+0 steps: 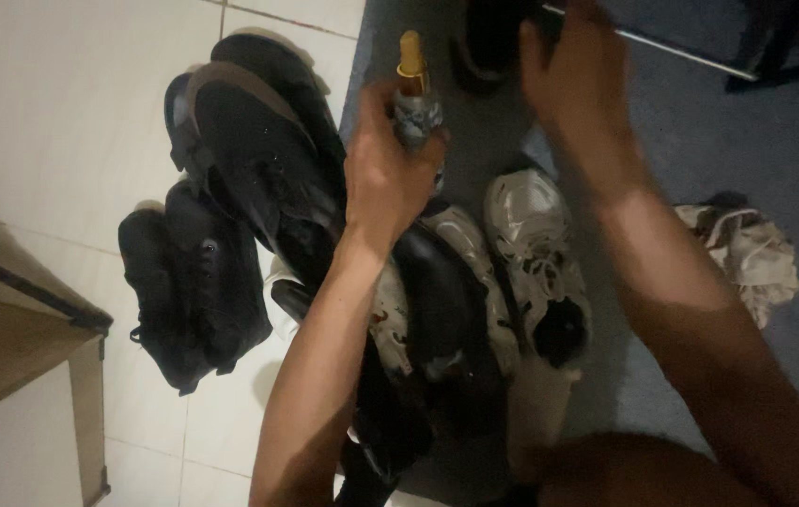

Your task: The person sits on the floor and organizes several pairs of shoes. They pick up each pair, untie the laces, and place them on a metal shoe rack. The person handles multiple pairs of sneakers and boots, arranging them one by one.

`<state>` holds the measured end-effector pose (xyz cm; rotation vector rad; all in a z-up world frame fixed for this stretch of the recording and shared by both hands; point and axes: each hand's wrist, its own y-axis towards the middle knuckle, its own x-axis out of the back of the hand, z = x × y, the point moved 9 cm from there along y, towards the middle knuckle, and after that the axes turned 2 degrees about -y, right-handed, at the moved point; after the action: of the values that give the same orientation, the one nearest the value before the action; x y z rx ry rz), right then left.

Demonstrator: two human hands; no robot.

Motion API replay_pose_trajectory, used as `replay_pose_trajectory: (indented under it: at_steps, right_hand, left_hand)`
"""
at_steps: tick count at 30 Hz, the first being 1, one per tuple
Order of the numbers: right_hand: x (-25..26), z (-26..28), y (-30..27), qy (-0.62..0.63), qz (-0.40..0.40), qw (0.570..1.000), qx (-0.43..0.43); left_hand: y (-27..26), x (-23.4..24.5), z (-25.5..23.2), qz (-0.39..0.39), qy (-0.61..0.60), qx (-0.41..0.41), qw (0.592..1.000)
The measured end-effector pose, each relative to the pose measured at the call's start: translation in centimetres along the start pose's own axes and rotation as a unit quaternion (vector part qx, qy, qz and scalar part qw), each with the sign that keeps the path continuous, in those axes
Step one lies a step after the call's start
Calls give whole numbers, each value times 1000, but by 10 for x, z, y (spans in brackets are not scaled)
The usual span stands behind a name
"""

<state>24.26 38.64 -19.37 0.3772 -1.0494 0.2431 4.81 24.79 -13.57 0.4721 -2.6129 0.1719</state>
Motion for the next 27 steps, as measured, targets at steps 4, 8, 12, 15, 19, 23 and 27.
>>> replay_pose_trajectory:
  at_steps: [4,8,12,15,19,23,27]
  right_hand:
    - [22,38,-40,128,172,977,-21]
    - [57,76,-62,223,221,948,44]
    - [83,82,-82,254,187,946,71]
    - [95,70,-95,248,164,953,52]
    - [105,42,-108,222,176,959,-25]
    - [124,19,-123,198,152,967,-54]
    - [147,1,-142,206,108,971,-61]
  left_hand:
    - [-9,-1,-16,1,-61,-23,998]
    - [-18,-10,-44,38,-55,-41,997]
    - [-29,-30,-68,85,-69,-34,993]
    - [-36,-47,-83,112,-82,-40,990]
    - [-42,-67,-106,150,-101,-90,979]
    - [-50,-93,-119,190,-82,-95,974]
    - [-57,-118,-138,211,-61,-172,960]
